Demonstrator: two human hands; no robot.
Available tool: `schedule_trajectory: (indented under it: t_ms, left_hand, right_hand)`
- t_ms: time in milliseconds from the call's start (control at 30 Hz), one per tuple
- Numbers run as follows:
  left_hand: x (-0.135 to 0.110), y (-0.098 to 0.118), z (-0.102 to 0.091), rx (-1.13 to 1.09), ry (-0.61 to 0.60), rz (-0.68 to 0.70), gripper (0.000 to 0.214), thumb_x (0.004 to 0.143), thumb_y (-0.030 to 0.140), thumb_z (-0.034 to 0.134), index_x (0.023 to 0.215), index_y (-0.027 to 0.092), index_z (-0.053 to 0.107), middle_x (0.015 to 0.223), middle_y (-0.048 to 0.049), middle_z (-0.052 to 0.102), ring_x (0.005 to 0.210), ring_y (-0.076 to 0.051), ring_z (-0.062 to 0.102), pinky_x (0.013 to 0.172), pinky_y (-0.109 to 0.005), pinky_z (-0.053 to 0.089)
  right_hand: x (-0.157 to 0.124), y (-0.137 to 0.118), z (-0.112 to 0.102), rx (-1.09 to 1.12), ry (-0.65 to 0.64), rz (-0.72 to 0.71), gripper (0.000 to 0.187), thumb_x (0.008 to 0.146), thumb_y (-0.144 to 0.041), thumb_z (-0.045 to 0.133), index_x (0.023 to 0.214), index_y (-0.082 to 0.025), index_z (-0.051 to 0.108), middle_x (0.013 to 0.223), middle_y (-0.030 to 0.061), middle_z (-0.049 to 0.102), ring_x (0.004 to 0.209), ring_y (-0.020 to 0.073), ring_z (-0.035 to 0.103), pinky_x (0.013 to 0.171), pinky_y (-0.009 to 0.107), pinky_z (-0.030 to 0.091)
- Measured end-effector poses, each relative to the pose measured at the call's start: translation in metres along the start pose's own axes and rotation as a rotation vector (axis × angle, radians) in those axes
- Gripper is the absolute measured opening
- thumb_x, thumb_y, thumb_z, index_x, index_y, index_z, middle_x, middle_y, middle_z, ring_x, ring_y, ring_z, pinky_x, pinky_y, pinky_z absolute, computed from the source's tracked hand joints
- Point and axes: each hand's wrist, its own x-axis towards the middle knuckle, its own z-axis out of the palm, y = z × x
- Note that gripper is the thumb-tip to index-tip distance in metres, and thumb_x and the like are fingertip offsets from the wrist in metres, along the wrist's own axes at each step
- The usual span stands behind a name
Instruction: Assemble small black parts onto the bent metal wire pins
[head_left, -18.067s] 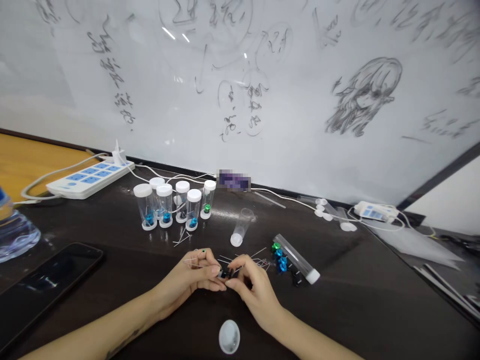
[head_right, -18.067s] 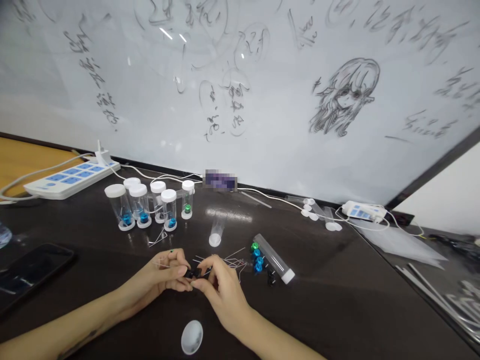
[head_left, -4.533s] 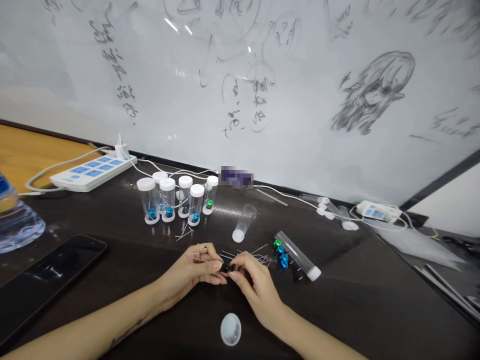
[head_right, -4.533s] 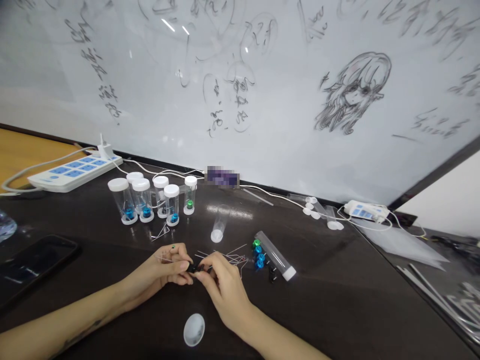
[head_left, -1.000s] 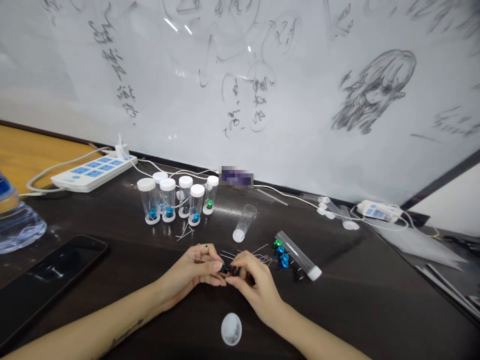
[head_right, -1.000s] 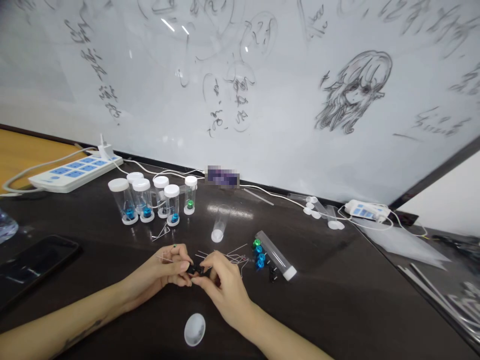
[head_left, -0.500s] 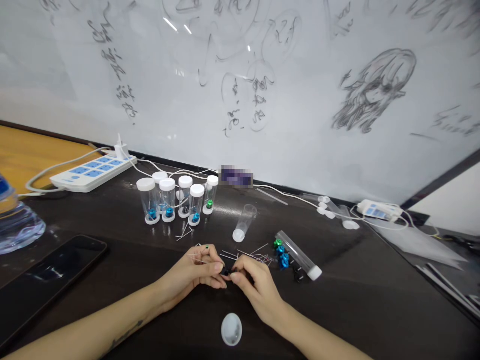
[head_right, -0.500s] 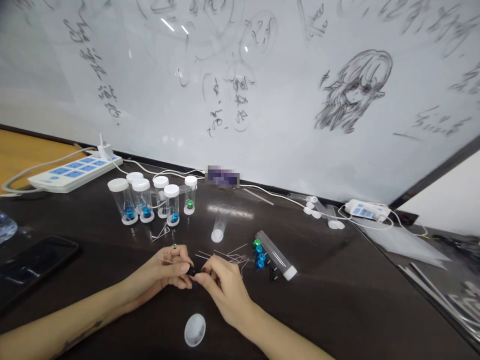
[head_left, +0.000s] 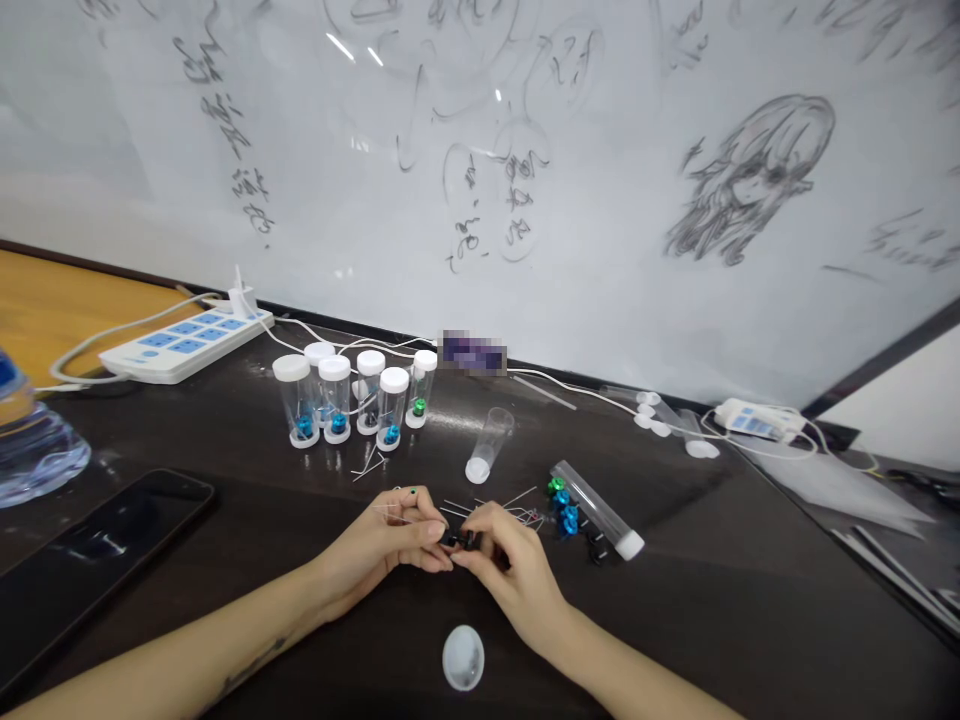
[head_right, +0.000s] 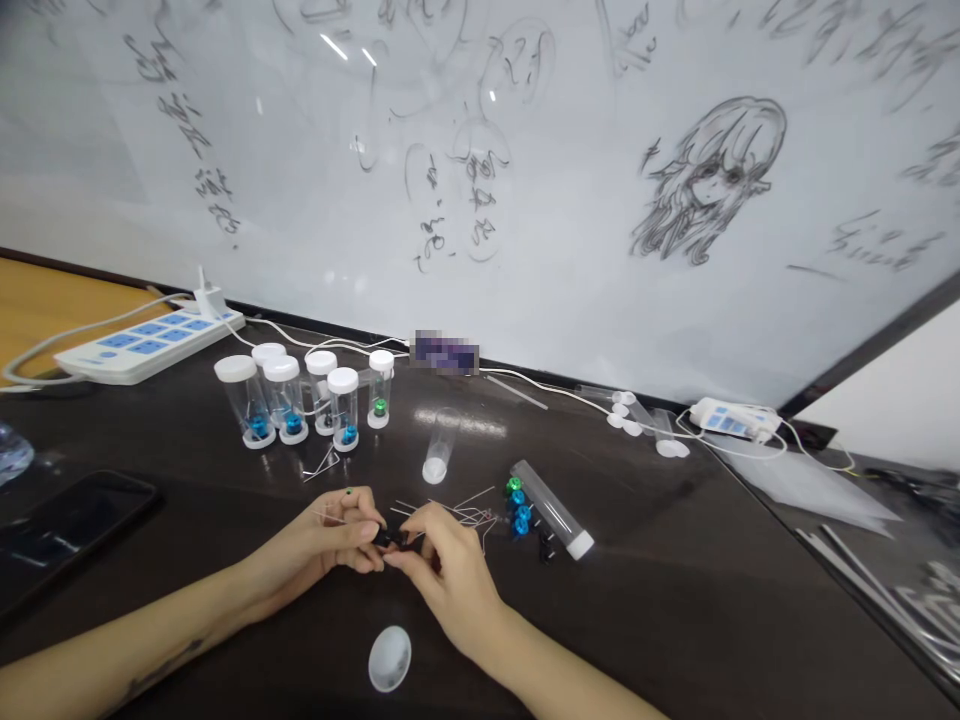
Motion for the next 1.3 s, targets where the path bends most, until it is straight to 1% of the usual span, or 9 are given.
schedule_trajectory:
  t_ms: [100,267,367,433,600,800,967,1167,1300]
  left_hand:
    - [0.0009,-0.0010,-0.0012,-0.007,0.000,0.007,0.013,0.079,0.018,0.071,0.078,0.013,0.059,0.072,-0.0062,0.074,0.066,-0.014,0.072,0.062,-0.020,0.057]
    - [-0.0001,-0.0014,-0.0009,0.017,-0.017,0.004,0.013,0.079,0.018,0.071,0.079,0.013,0.059,0.069,-0.0065,0.074,0.065,-0.015,0.072,0.061,-0.020,0.057]
    - [-0.0006,-0.0005,0.0001,0.004,-0.001,0.007,0.013,0.078,0.017,0.072,0.078,0.013,0.059,0.070,-0.0061,0.074,0.066,-0.015,0.072,0.062,-0.019,0.057]
    - [-0.0005,0.0002,0.0007,0.000,-0.001,0.006,0.013,0.078,0.018,0.071,0.078,0.013,0.059,0.071,-0.0062,0.075,0.066,-0.015,0.072,0.062,-0.020,0.057]
    - [-0.0001,0.0003,0.0007,0.018,-0.012,0.002,0.014,0.078,0.018,0.072,0.078,0.013,0.059,0.069,-0.0063,0.074,0.064,-0.015,0.072,0.060,-0.021,0.057]
    - [-0.0001,0.0002,0.0003,0.007,-0.003,0.000,0.014,0.078,0.018,0.072,0.078,0.013,0.059,0.072,-0.0069,0.075,0.065,-0.015,0.072,0.062,-0.020,0.057]
    - [-0.0011,0.0003,0.0010,0.020,-0.023,-0.010,0.014,0.078,0.019,0.072,0.078,0.014,0.059,0.068,-0.0054,0.074,0.064,-0.015,0.072,0.061,-0.021,0.057]
    - [-0.0004,0.0004,0.0008,0.015,-0.006,0.005,0.015,0.078,0.020,0.072,0.078,0.013,0.058,0.073,-0.0072,0.075,0.065,-0.014,0.071,0.061,-0.020,0.057]
    - [-0.0007,0.0009,0.0022,0.036,-0.026,0.001,0.015,0.078,0.020,0.072,0.077,0.014,0.058,0.069,-0.0056,0.074,0.064,-0.015,0.071,0.060,-0.021,0.057]
  right_hand:
    - [-0.0005,0.0010,0.0004,0.024,0.020,-0.031,0.008,0.089,-0.022,0.060,0.095,-0.020,0.055,0.091,0.0004,0.055,0.058,0.0095,0.046,0.057,0.023,0.037]
    - [0.0001,0.0004,-0.0003,-0.005,-0.031,0.029,0.015,0.091,-0.027,0.059,0.080,-0.019,0.053,0.068,-0.0041,0.049,0.057,0.0110,0.045,0.056,0.023,0.035]
    - [-0.0003,0.0003,0.0003,0.019,-0.004,0.001,0.005,0.091,-0.023,0.058,0.089,-0.020,0.054,0.082,-0.0011,0.054,0.058,0.0104,0.045,0.057,0.023,0.036]
    - [-0.0006,0.0006,0.0005,0.042,0.013,-0.026,0.006,0.090,-0.022,0.059,0.094,-0.020,0.054,0.091,0.0007,0.055,0.059,0.0101,0.045,0.057,0.023,0.037]
    - [0.0005,0.0011,-0.0005,0.007,-0.026,0.025,0.013,0.090,-0.027,0.061,0.082,-0.020,0.053,0.071,-0.0034,0.050,0.058,0.0115,0.045,0.057,0.023,0.036]
    - [-0.0004,-0.0002,0.0001,0.028,0.012,-0.027,0.008,0.090,-0.022,0.060,0.094,-0.020,0.054,0.090,0.0005,0.054,0.058,0.0098,0.045,0.057,0.023,0.037]
    - [-0.0003,-0.0014,-0.0019,-0.014,-0.040,0.024,0.021,0.092,-0.031,0.057,0.076,-0.019,0.052,0.064,-0.0045,0.046,0.057,0.0114,0.044,0.056,0.023,0.034]
    - [-0.0002,0.0009,0.0001,0.021,0.017,0.013,0.014,0.088,-0.031,0.062,0.090,-0.019,0.055,0.083,-0.0009,0.055,0.058,0.0100,0.046,0.057,0.022,0.037]
    - [0.0006,-0.0003,-0.0013,0.008,-0.062,0.040,0.028,0.094,-0.036,0.053,0.072,-0.018,0.053,0.062,-0.0042,0.049,0.054,0.0110,0.046,0.056,0.023,0.036]
